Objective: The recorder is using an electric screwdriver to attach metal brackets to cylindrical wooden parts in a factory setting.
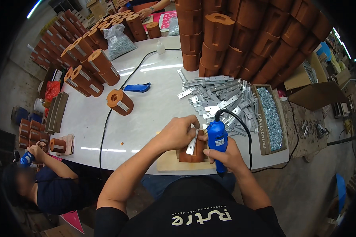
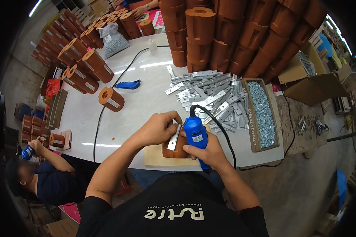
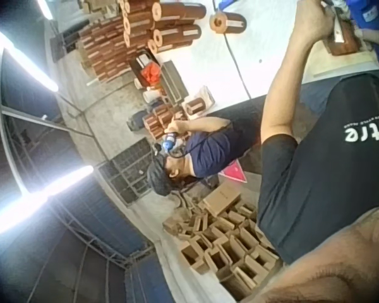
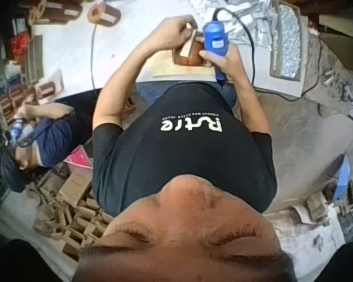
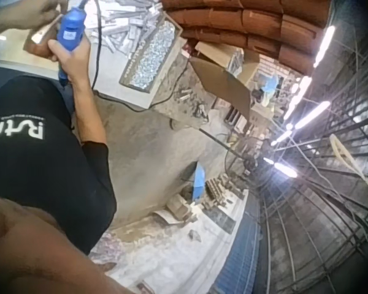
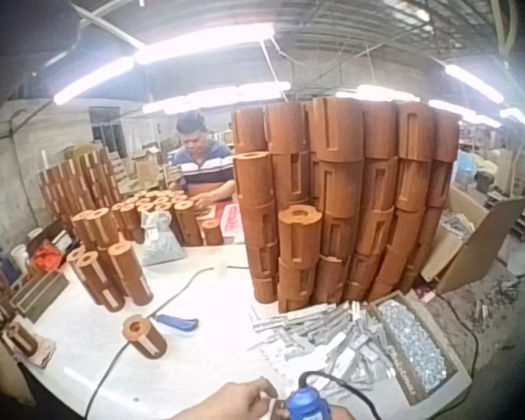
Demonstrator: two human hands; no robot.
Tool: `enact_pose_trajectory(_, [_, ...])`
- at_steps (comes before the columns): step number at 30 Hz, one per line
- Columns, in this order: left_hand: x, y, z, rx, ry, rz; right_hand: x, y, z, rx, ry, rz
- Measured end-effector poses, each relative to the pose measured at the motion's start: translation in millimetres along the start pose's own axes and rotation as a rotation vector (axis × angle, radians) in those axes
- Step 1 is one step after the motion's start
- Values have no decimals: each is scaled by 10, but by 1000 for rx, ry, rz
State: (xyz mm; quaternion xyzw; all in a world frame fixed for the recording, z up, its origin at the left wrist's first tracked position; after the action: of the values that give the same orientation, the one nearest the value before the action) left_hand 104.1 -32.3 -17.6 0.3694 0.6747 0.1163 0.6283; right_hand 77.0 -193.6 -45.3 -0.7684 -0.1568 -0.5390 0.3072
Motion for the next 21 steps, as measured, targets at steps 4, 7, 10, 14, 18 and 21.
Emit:
enact_pose_trajectory(4, [88, 90, 39, -71, 125, -9, -40, -17, 9, 27, -37, -40])
enact_pose_trajectory(7, [132, 98, 9, -34, 162, -29, -124, 51, 6, 9, -10, -102])
enact_pose_trajectory(10, [148, 80, -29, 21, 143, -33, -73, 38, -10, -1, 0, -103])
enact_pose_trajectory(14, [185, 34, -9, 17, 99, -45, -59, 37, -36, -34, 24, -140])
enact_pose_trajectory(18, [60, -24, -116, -88, -51, 100, 17, 61, -103, -74, 43, -101])
enact_pose_trajectory(21, [-18, -41, -257, -61, -56, 253, 116, 92, -143, -98, 75, -43])
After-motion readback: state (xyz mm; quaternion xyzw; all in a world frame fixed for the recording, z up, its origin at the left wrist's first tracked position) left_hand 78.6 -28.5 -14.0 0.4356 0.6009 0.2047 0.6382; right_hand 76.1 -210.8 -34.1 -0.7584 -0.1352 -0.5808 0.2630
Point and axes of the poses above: each hand's wrist, its own z-axis towards the middle knuckle, its own y-axis out of the back of the hand, x = y × z, the point moved 7 cm from there along z, towards the middle knuckle, and after that the axes turned 5 degrees about x, right-handed, at the moved point
